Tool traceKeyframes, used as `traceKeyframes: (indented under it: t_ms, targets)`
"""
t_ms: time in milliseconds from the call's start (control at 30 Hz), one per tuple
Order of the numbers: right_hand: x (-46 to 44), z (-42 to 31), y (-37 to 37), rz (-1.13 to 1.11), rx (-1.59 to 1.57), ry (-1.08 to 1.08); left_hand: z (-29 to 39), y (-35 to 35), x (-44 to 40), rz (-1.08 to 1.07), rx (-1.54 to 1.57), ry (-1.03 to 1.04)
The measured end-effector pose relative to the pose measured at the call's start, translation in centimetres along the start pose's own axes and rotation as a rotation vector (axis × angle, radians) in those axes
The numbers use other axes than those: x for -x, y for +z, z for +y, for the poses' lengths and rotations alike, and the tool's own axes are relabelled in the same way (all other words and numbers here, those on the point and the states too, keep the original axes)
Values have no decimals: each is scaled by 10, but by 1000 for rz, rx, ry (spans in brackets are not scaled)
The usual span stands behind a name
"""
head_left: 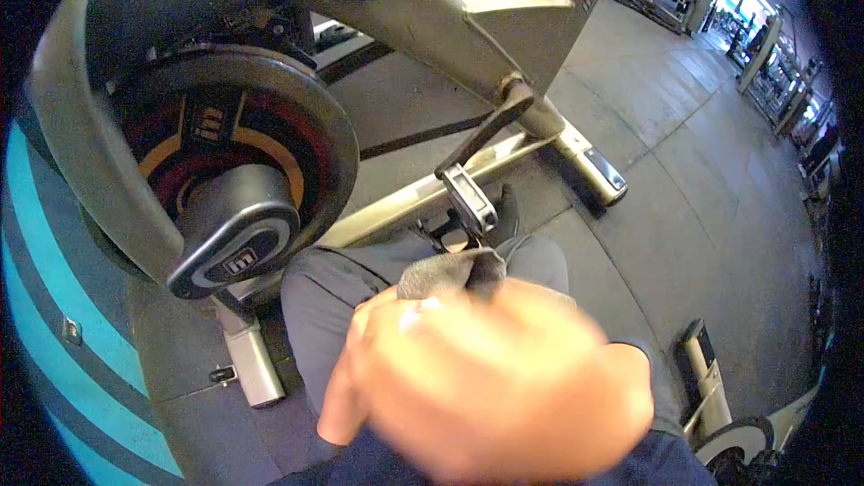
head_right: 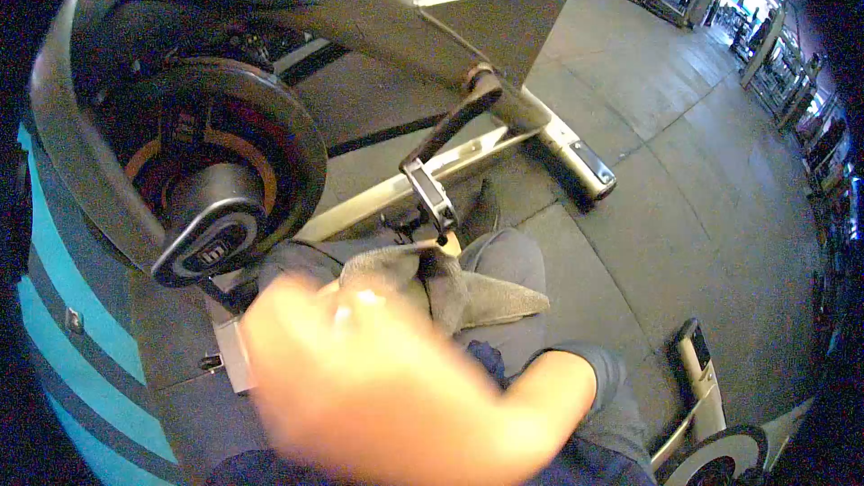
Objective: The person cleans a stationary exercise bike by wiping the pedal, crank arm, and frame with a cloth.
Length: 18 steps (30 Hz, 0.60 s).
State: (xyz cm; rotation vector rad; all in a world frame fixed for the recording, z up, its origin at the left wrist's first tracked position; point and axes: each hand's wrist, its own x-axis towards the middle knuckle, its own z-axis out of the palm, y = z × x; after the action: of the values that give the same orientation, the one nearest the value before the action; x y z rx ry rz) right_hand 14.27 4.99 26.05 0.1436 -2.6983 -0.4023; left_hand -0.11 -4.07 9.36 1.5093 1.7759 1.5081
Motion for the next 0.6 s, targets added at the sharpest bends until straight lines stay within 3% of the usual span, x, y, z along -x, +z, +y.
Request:
traceKeyframes:
  t_ms: [33, 67, 100, 200, 267, 300, 400, 500, 567, 600]
  targets:
    - [-2, 28, 12, 86, -326, 58, -2, -6, -1, -49, 24, 84]
    - [5, 44, 31, 124, -433, 98, -3, -10, -2, -102, 51, 163]
    - [11, 59, 47, 92, -556, 93, -3, -14, -4, -155, 74, 246]
    - [42, 73, 108, -119, -1140, 158, 16, -32, -22, -317, 135, 226]
    - [57, 68, 134, -74, -1296, 139, 26, -43, -34, -406, 195, 257]
    - [62, 73, 130, -289, -1269, 218, 33, -48, -40, -403, 187, 262]
    - [73, 81, 115, -342, -1284, 250, 41, -64, -57, -460, 175, 414]
    - [82, 86, 109, -241, -1485, -49, 54, -76, -70, -468, 147, 446]
    - [86, 89, 104, -106, -1608, -242, 58, -80, -73, -525, 115, 359]
    - [94, 82, 99, 265, -1668, -177, 62, -75, -76, -484, 171, 303]
